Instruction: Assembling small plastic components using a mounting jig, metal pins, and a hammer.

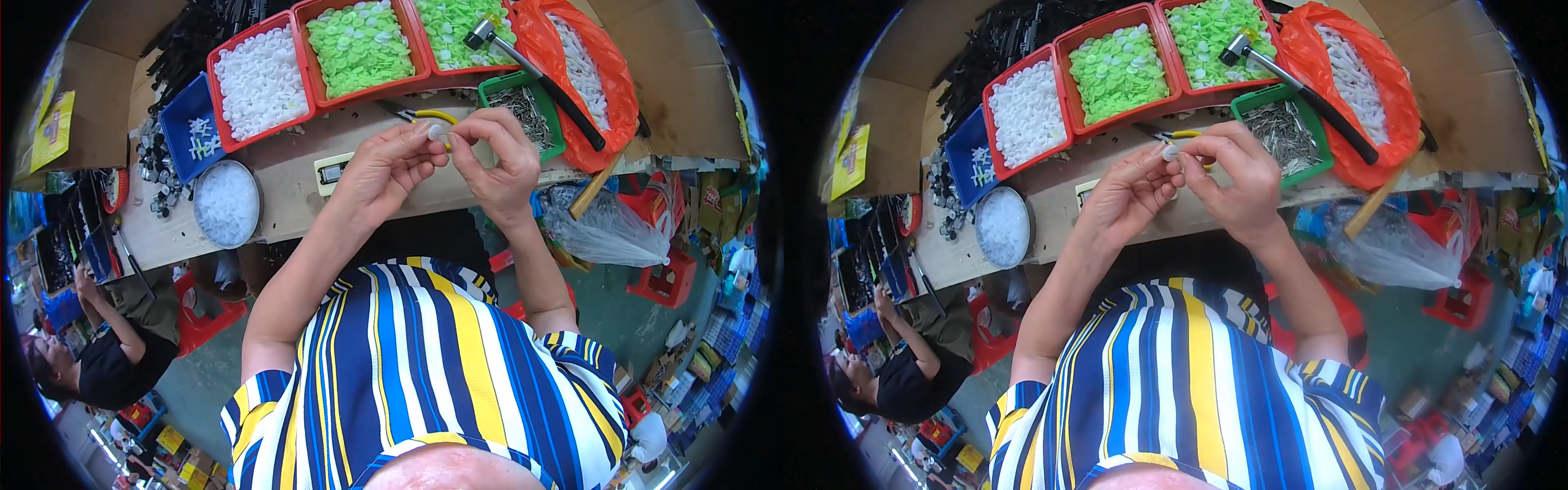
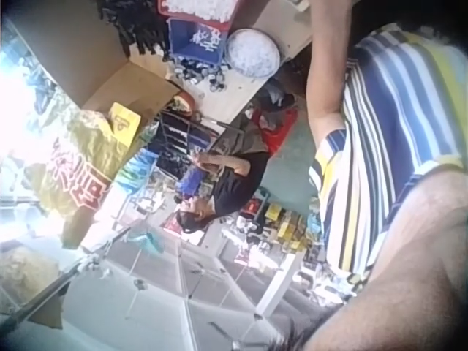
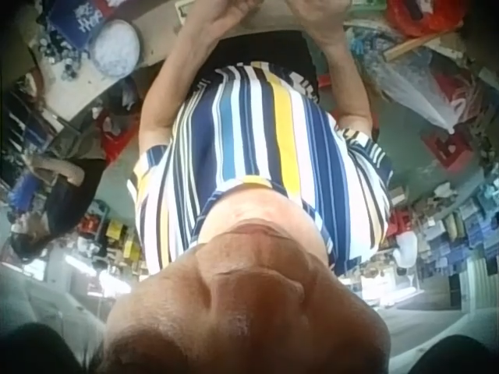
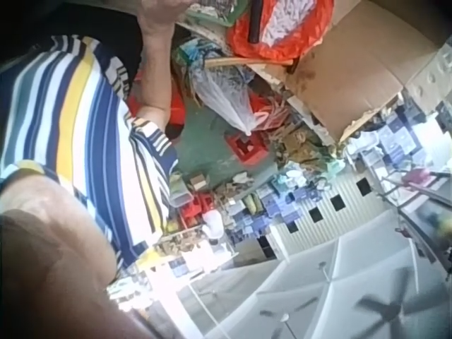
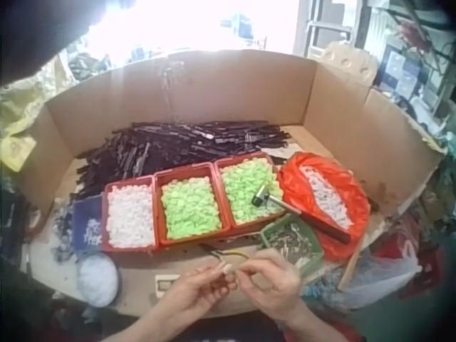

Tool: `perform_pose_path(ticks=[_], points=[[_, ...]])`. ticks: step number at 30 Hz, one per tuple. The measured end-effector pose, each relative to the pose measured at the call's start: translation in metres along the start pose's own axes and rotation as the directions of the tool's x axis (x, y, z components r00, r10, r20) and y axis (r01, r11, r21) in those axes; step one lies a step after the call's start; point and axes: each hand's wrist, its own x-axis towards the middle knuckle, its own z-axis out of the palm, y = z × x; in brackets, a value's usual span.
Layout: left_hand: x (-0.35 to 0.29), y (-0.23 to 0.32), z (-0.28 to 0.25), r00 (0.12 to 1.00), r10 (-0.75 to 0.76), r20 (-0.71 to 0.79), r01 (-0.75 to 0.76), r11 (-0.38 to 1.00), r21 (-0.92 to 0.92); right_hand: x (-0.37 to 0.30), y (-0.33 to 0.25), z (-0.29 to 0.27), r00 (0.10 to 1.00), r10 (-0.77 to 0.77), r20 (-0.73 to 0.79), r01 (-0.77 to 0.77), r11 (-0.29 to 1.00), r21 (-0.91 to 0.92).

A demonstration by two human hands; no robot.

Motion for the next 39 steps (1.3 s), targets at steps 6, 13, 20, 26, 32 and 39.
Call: perform_pose_path(ticks=[6, 13, 20, 26, 32, 39], points=[[-0.007, 0.001, -0.003, 0.999, 0.005, -0.032, -0.007, 0.998, -0.06, 0.0, 0.0, 0.006, 0.973, -0.228, 0.03, 0.229, 0.954, -0.193], [-0.009, 0.005, -0.011, 0.996, 0.084, -0.031, -0.08, 0.992, 0.1, -0.003, -0.002, 0.014, 0.977, -0.188, 0.103, 0.202, 0.966, -0.159], [-0.015, 0.014, -0.015, 0.993, 0.121, 0.009, -0.119, 0.964, 0.24, 0.005, -0.006, 0.01, 0.967, 0.091, 0.237, -0.118, 0.988, 0.102], [-0.025, 0.005, -0.009, 0.938, 0.346, -0.011, -0.302, 0.833, 0.463, 0.004, -0.008, 0.013, 0.963, 0.046, 0.265, -0.071, 0.994, 0.086], [-0.036, 0.004, -0.023, 0.815, 0.559, 0.155, -0.47, 0.48, 0.741, -0.003, -0.004, 0.029, 0.952, -0.081, 0.296, 0.075, 0.997, 0.033], [-0.057, 0.007, -0.041, 0.619, 0.72, 0.314, -0.377, -0.078, 0.923, -0.005, 0.005, 0.051, 0.915, -0.112, 0.387, 0.124, 0.992, -0.006]])
